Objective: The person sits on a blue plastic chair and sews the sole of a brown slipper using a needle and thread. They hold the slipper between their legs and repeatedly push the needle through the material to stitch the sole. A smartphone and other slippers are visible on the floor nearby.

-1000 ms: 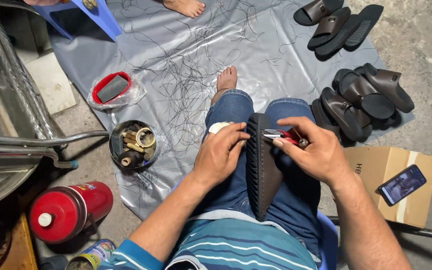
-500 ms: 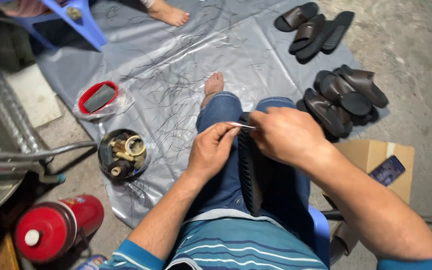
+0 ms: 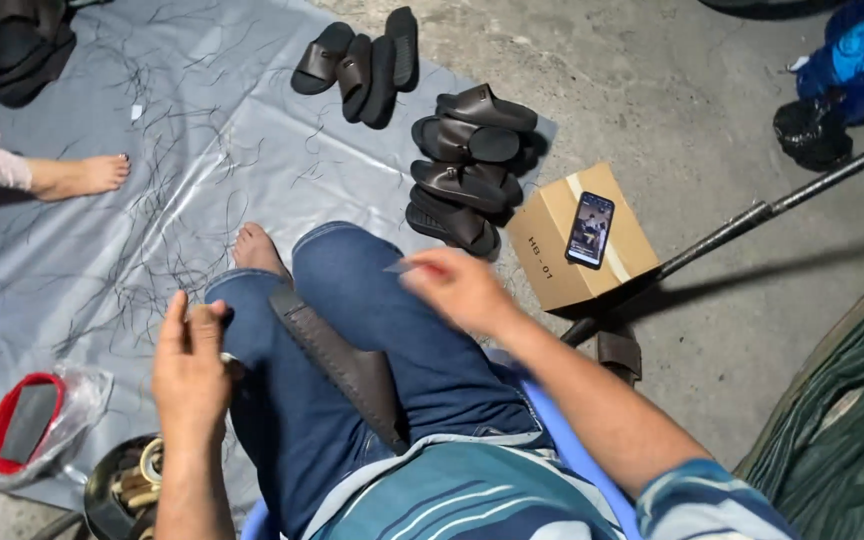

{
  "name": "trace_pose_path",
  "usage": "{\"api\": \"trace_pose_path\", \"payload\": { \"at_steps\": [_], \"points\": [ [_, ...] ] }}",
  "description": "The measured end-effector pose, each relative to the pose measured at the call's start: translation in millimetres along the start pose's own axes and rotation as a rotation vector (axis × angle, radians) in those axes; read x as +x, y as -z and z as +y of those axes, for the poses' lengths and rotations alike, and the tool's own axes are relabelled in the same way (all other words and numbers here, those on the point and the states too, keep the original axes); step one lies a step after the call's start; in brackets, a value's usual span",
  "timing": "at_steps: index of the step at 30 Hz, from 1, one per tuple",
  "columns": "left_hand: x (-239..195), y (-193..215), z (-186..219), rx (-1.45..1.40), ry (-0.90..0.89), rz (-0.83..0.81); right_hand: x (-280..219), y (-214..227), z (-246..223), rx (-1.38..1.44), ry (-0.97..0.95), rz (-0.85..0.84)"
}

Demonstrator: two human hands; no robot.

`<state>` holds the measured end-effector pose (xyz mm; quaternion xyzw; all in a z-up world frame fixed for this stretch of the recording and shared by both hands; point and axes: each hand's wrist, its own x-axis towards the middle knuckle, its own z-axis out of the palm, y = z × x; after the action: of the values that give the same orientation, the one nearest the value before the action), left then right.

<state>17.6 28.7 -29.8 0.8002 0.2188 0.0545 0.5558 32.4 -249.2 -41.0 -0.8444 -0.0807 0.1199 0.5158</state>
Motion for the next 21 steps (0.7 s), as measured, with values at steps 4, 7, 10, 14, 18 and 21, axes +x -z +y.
{"api": "trace_pose_path", "payload": {
  "at_steps": [4, 7, 10, 14, 18, 21],
  "points": [
    [-3, -27, 42, 0.371, 0.075, -0.268, -43, 54, 173, 0.243, -0.453, 0.68],
    [1, -38, 47, 0.523, 0.113, -0.335, -76, 90, 240, 0.219, -0.667, 0.897],
    [-4, -30, 52, 0.414, 0.161, -0.322, -92, 111, 292, 0.319, -0.747, 1.039],
    [-10, 27, 16, 0.632, -0.476, -0.512, -88, 132, 334, 0.358, -0.854, 1.154],
    [8, 89, -87, 0.863, -0.645, -0.394, -76, 138, 372, 0.225, -0.82, 1.223],
    [-20, 77, -61, 0.555, 0.206, -0.326, -65, 139, 397, 0.274, -0.818, 1.206]
  ]
}}
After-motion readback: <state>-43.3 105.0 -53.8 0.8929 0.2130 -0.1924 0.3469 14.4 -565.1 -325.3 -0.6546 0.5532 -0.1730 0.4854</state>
